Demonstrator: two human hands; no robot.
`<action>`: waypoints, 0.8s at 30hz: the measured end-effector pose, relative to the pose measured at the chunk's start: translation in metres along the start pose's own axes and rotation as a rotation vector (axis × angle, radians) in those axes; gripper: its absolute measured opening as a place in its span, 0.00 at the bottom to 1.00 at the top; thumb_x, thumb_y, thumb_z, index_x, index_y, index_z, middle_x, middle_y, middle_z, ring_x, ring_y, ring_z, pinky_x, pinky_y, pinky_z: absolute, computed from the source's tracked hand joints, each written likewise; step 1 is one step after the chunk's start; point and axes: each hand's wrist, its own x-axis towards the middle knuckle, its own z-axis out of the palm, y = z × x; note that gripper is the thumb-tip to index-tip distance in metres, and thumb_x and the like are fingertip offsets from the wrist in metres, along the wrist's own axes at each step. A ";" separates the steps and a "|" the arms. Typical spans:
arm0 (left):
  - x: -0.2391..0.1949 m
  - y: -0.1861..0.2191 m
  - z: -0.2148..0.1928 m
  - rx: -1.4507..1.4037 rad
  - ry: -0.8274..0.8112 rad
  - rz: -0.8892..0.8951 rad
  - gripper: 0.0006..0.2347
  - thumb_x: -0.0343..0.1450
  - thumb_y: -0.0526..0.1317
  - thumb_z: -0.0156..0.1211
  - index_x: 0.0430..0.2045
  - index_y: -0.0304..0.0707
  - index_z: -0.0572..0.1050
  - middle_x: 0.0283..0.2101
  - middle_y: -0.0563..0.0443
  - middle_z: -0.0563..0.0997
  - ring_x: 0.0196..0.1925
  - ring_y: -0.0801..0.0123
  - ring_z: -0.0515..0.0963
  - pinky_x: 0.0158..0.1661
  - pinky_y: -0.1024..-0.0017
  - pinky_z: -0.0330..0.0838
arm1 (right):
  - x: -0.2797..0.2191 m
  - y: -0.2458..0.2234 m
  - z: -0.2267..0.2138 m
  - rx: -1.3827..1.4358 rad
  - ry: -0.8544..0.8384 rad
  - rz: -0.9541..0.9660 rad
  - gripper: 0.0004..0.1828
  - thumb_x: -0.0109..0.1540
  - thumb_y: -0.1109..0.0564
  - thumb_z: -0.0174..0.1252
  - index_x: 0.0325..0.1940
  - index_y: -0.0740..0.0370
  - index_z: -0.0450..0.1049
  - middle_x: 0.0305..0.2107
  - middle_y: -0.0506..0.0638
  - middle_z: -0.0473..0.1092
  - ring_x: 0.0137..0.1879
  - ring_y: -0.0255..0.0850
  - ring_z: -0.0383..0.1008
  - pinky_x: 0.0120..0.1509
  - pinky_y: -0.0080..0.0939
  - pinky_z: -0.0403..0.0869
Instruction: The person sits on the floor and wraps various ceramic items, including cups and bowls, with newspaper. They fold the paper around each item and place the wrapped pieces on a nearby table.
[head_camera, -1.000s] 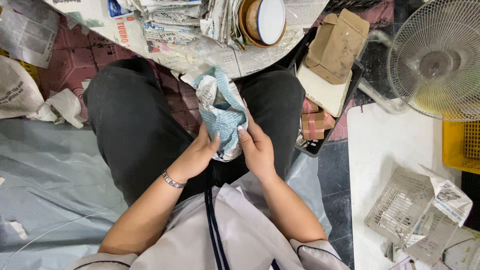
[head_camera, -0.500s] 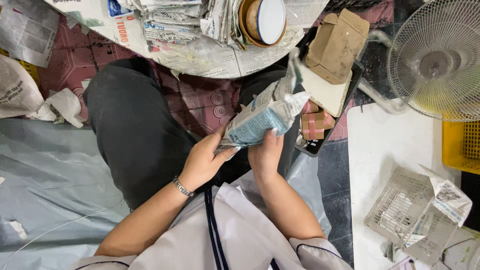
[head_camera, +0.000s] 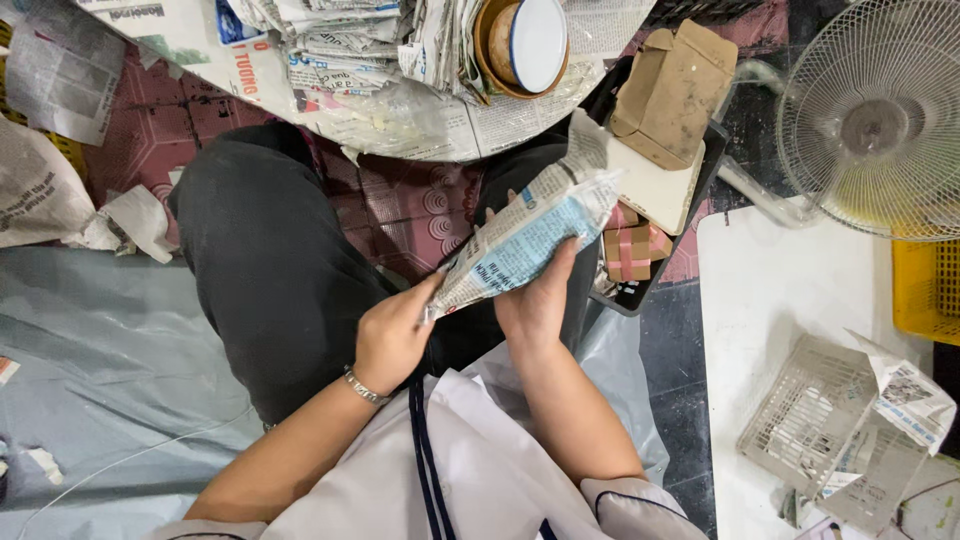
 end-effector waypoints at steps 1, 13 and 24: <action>-0.001 -0.001 -0.002 -0.003 -0.004 -0.068 0.19 0.65 0.32 0.66 0.53 0.36 0.79 0.35 0.43 0.83 0.33 0.57 0.83 0.36 0.64 0.76 | 0.003 -0.002 -0.002 0.013 0.030 -0.007 0.45 0.68 0.27 0.42 0.80 0.56 0.49 0.73 0.56 0.56 0.75 0.59 0.60 0.78 0.60 0.61; 0.013 -0.001 -0.033 -0.838 0.024 -0.243 0.28 0.78 0.41 0.58 0.71 0.29 0.56 0.71 0.38 0.65 0.73 0.56 0.68 0.69 0.63 0.67 | -0.007 -0.010 -0.022 -0.613 -0.007 -0.159 0.38 0.70 0.43 0.55 0.77 0.67 0.56 0.67 0.60 0.62 0.71 0.48 0.64 0.76 0.50 0.63; 0.012 -0.010 0.009 -1.152 -0.058 -0.387 0.45 0.68 0.53 0.71 0.73 0.28 0.49 0.70 0.40 0.64 0.72 0.58 0.64 0.69 0.62 0.59 | -0.035 -0.018 -0.005 -0.799 -0.035 0.051 0.21 0.78 0.55 0.47 0.66 0.74 0.73 0.49 0.52 0.72 0.52 0.36 0.65 0.59 0.35 0.66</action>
